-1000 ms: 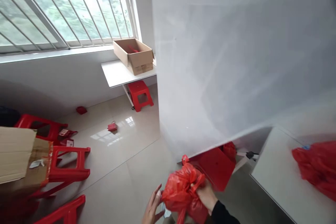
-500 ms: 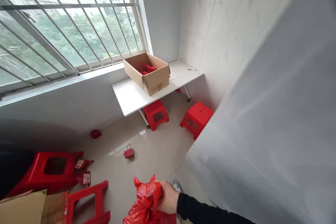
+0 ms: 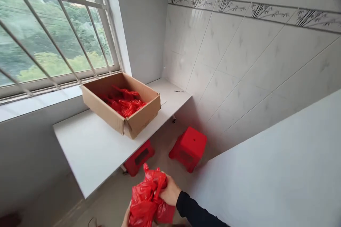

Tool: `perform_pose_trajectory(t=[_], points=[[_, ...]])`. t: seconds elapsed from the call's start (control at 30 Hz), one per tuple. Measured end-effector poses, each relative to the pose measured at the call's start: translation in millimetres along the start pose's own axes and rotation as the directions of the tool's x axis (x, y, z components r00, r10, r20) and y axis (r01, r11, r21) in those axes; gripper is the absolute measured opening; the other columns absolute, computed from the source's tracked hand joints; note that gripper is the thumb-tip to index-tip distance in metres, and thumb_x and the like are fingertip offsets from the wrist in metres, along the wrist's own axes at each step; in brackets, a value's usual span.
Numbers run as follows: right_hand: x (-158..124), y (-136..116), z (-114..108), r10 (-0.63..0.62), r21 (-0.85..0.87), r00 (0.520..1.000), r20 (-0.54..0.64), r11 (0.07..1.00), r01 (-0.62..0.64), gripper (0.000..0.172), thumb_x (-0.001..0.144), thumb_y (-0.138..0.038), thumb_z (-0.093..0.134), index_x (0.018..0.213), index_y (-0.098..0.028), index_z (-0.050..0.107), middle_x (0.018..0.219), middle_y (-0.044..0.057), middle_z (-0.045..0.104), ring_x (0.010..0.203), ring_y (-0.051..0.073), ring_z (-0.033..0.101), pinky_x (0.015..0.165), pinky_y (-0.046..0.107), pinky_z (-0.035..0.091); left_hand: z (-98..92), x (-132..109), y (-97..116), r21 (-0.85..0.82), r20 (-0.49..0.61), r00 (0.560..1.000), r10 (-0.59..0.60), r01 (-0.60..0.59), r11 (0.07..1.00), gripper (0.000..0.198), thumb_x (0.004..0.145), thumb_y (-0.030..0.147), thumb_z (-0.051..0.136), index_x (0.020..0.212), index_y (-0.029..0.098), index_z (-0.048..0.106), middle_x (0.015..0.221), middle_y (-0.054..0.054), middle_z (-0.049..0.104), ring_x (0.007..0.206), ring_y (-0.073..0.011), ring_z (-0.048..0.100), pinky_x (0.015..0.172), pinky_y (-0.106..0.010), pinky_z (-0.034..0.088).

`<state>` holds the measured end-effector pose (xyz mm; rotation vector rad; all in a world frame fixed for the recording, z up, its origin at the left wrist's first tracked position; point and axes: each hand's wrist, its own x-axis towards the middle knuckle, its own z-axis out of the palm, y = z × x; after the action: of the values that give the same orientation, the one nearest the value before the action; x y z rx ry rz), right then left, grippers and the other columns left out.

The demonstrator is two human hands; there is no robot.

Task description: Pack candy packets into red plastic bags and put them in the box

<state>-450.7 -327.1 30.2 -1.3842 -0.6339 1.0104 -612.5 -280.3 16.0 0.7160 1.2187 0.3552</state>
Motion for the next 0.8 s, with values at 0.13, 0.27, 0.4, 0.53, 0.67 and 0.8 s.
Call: perform_pose_trajectory(t=[0.13, 0.27, 0.4, 0.53, 0.67, 0.8], points=[[78, -37, -35, -0.024, -0.02, 0.96, -0.278, 1.0, 0.019, 0.026, 0.063, -0.031, 0.074, 0.087, -0.022, 0.069, 0.09, 0.002, 0.076, 0.094, 0.026, 0.068, 0.092, 0.04, 0.052, 62.0, 77, 107, -0.072, 0.255, 0.964, -0.075, 0.097, 0.993, 0.073, 0.082, 0.068, 0.055, 0.143, 0.027, 0.058, 0.121, -0.006, 0.077, 0.109, -0.0331, 0.072, 0.085, -0.043, 0.058], [127, -47, -82, -0.002, -0.025, 0.88, -0.476, 1.0, -0.012, 0.032, 0.069, -0.042, 0.073, 0.093, -0.02, 0.071, 0.096, 0.007, 0.076, 0.096, 0.029, 0.068, 0.092, 0.042, 0.051, 129.3, 134, 167, -0.038, 0.434, 0.877, -0.207, 0.247, 0.968, 0.053, 0.094, 0.056, 0.058, 0.128, 0.016, 0.065, 0.117, -0.011, 0.074, 0.099, -0.0254, 0.072, 0.087, -0.045, 0.057], [178, -46, -124, 0.015, -0.053, 0.827, -0.562, 0.997, -0.054, 0.035, 0.074, -0.045, 0.068, 0.098, -0.02, 0.07, 0.101, 0.009, 0.075, 0.096, 0.029, 0.068, 0.089, 0.04, 0.051, 185.3, 185, 186, -0.066, 0.493, 0.826, -0.274, 0.349, 0.935, 0.047, 0.096, 0.053, 0.058, 0.122, 0.015, 0.065, 0.117, -0.011, 0.072, 0.099, -0.0239, 0.071, 0.089, -0.046, 0.056], [269, -52, -170, 0.007, -0.147, 0.855, -0.518, 0.984, -0.098, 0.02, 0.079, -0.038, 0.062, 0.086, -0.02, 0.067, 0.088, 0.006, 0.074, 0.085, 0.025, 0.068, 0.08, 0.036, 0.052, 236.7, 255, 198, -0.206, 0.441, 0.862, -0.248, 0.367, 0.907, 0.047, 0.097, 0.051, 0.057, 0.13, 0.017, 0.061, 0.122, -0.011, 0.07, 0.103, -0.0248, 0.069, 0.091, -0.048, 0.055], [407, -70, -221, 0.013, -0.286, 0.943, -0.333, 0.951, -0.114, 0.007, 0.075, -0.022, 0.06, 0.08, -0.02, 0.065, 0.082, 0.003, 0.072, 0.081, 0.021, 0.066, 0.077, 0.032, 0.052, 300.4, 348, 224, -0.393, 0.309, 0.925, -0.219, 0.334, 0.857, 0.045, 0.098, 0.051, 0.054, 0.125, 0.017, 0.063, 0.121, -0.011, 0.069, 0.103, -0.0242, 0.069, 0.091, -0.047, 0.055], [541, -95, -270, 0.071, -0.434, 0.986, -0.152, 0.891, -0.131, 0.021, 0.071, -0.019, 0.067, 0.092, -0.02, 0.067, 0.09, 0.001, 0.073, 0.082, 0.02, 0.067, 0.079, 0.032, 0.054, 366.7, 430, 253, -0.497, 0.127, 0.954, -0.27, 0.297, 0.816, 0.042, 0.098, 0.05, 0.055, 0.122, 0.017, 0.064, 0.119, -0.01, 0.069, 0.101, -0.0229, 0.068, 0.089, -0.045, 0.056]])
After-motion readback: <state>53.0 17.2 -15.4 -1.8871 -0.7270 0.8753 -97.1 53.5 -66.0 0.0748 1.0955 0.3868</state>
